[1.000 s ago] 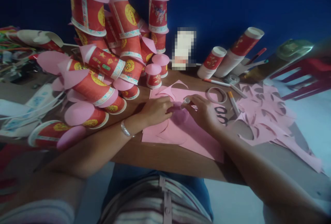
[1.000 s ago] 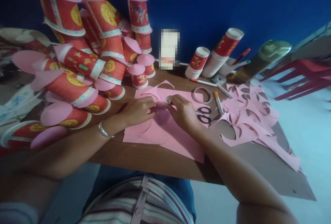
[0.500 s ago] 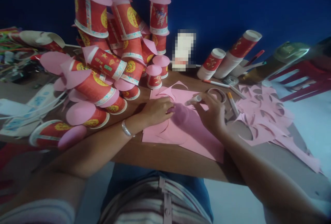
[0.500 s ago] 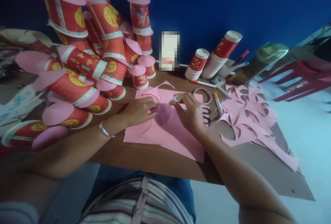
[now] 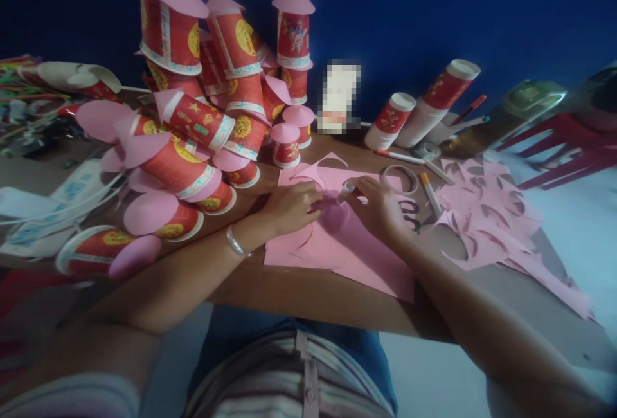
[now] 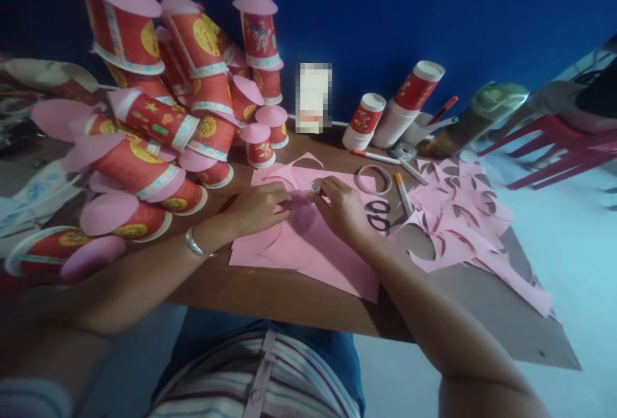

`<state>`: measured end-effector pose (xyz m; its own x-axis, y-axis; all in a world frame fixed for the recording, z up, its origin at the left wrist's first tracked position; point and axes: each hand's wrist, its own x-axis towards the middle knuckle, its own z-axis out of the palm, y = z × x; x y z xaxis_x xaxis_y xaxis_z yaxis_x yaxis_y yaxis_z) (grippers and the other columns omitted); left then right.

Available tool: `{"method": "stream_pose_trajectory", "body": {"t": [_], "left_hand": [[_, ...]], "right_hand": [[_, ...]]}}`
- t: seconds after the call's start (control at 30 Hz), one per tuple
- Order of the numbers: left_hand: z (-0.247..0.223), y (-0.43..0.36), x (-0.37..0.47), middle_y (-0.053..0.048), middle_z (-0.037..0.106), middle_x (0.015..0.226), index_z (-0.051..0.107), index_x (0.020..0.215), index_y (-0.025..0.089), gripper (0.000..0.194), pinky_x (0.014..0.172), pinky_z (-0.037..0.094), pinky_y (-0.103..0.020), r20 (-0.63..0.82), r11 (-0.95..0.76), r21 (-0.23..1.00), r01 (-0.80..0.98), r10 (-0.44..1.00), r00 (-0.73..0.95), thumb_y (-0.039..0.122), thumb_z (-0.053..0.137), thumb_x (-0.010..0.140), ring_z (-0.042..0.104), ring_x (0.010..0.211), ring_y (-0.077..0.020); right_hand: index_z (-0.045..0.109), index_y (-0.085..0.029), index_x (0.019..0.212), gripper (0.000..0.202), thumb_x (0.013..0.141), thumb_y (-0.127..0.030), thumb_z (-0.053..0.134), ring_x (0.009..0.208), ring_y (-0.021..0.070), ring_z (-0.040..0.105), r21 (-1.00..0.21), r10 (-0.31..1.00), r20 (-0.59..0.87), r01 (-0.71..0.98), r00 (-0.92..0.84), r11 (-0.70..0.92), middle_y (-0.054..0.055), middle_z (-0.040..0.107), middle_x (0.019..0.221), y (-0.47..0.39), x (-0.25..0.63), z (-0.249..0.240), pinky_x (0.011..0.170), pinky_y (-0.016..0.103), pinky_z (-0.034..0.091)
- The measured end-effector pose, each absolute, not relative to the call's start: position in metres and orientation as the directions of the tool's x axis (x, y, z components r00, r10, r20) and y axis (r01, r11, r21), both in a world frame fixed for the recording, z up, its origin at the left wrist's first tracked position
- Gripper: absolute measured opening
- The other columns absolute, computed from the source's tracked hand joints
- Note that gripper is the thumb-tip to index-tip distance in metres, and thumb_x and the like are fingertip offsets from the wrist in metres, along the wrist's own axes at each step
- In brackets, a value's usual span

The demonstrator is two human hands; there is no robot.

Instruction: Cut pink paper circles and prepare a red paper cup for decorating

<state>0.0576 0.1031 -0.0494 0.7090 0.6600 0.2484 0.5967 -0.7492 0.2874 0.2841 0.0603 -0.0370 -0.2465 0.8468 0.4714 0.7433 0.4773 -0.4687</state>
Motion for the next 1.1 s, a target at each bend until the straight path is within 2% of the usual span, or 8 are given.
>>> {"method": "stream_pose_trajectory", "body": {"t": [0.17,0.27,0.37,0.47,0.6,0.73,0.9,1.1], "left_hand": [[-0.049,0.103,0.058,-0.005,0.073,0.096,0.075,0.097,0.019,0.013,0.072,0.050,-0.031,0.246,-0.738,0.320,0.594,0.670,0.700,0.023,0.064,0.090,0.067,0.088,-0.0192],[-0.049,0.103,0.058,-0.006,0.073,0.098,0.075,0.098,0.019,0.013,0.075,0.052,-0.032,0.243,-0.734,0.333,0.591,0.673,0.699,0.023,0.065,0.090,0.068,0.090,-0.0197],[-0.048,0.104,0.057,-0.006,0.073,0.099,0.074,0.096,0.019,0.011,0.077,0.053,-0.032,0.240,-0.741,0.337,0.581,0.664,0.708,0.024,0.066,0.090,0.069,0.093,-0.0199],[-0.050,0.104,0.057,-0.005,0.073,0.101,0.072,0.096,0.019,0.009,0.080,0.054,-0.032,0.266,-0.752,0.350,0.558,0.651,0.711,0.022,0.065,0.091,0.069,0.094,-0.0193],[-0.049,0.104,0.058,-0.007,0.072,0.101,0.069,0.099,0.018,0.014,0.081,0.056,-0.032,0.418,-0.759,0.417,0.500,0.648,0.637,0.026,0.072,0.089,0.068,0.094,-0.0188],[-0.041,0.097,0.061,-0.006,0.071,0.099,0.064,0.111,0.018,0.039,0.071,0.055,-0.027,0.567,-0.746,0.539,0.392,0.665,0.487,0.042,0.081,0.085,0.065,0.079,-0.0135],[-0.032,0.088,0.064,-0.004,0.073,0.093,0.064,0.107,0.019,0.026,0.068,0.054,-0.026,0.595,-0.765,0.588,0.263,0.629,0.501,0.035,0.076,0.090,0.063,0.074,-0.0118],[-0.032,0.088,0.061,-0.003,0.073,0.083,0.069,0.100,0.019,0.010,0.069,0.053,-0.028,0.640,-0.803,0.556,0.214,0.578,0.506,0.027,0.068,0.094,0.062,0.072,-0.0128]], "right_hand": [[0.068,-0.021,0.086,0.012,0.096,-0.024,0.062,0.075,0.0196,0.065,-0.434,0.841,0.489,0.771,-0.232,0.465,0.006,0.070,0.087,0.062,0.287,-0.039,0.070,0.032,0.049],[0.069,-0.022,0.087,0.011,0.095,-0.025,0.063,0.077,0.0205,0.066,-0.475,0.820,0.551,0.751,-0.152,0.459,0.006,0.071,0.086,0.058,0.288,-0.036,0.073,0.034,0.052],[0.070,-0.023,0.087,0.011,0.094,-0.031,0.068,0.085,0.0207,0.068,-0.652,0.813,0.580,0.626,0.048,0.428,0.006,0.072,0.092,0.055,0.293,-0.029,0.074,0.034,0.057],[0.069,-0.024,0.089,0.021,0.090,-0.044,0.074,0.081,0.0188,0.068,-0.883,0.880,0.422,0.321,0.220,0.343,0.003,0.069,0.088,0.056,0.301,-0.028,0.071,0.033,0.060],[0.067,-0.023,0.092,0.032,0.082,-0.051,0.080,0.070,0.0158,0.068,-0.987,0.987,0.121,-0.097,0.104,0.131,0.000,0.069,0.079,0.059,0.305,-0.037,0.069,0.033,0.062],[0.071,-0.023,0.096,0.040,0.070,-0.047,0.091,0.069,0.0158,0.070,-0.963,1.000,-0.010,-0.268,-0.020,-0.015,0.001,0.073,0.080,0.057,0.294,-0.044,0.068,0.031,0.062],[0.077,-0.021,0.093,0.040,0.067,-0.046,0.094,0.063,0.0135,0.067,-0.944,0.990,-0.096,-0.305,-0.106,-0.124,0.000,0.073,0.073,0.051,0.280,-0.050,0.063,0.027,0.059],[0.079,-0.020,0.087,0.039,0.065,-0.047,0.095,0.053,0.0106,0.059,-0.972,0.991,-0.048,-0.223,-0.127,-0.076,-0.002,0.070,0.067,0.052,0.282,-0.049,0.055,0.025,0.052]]}}
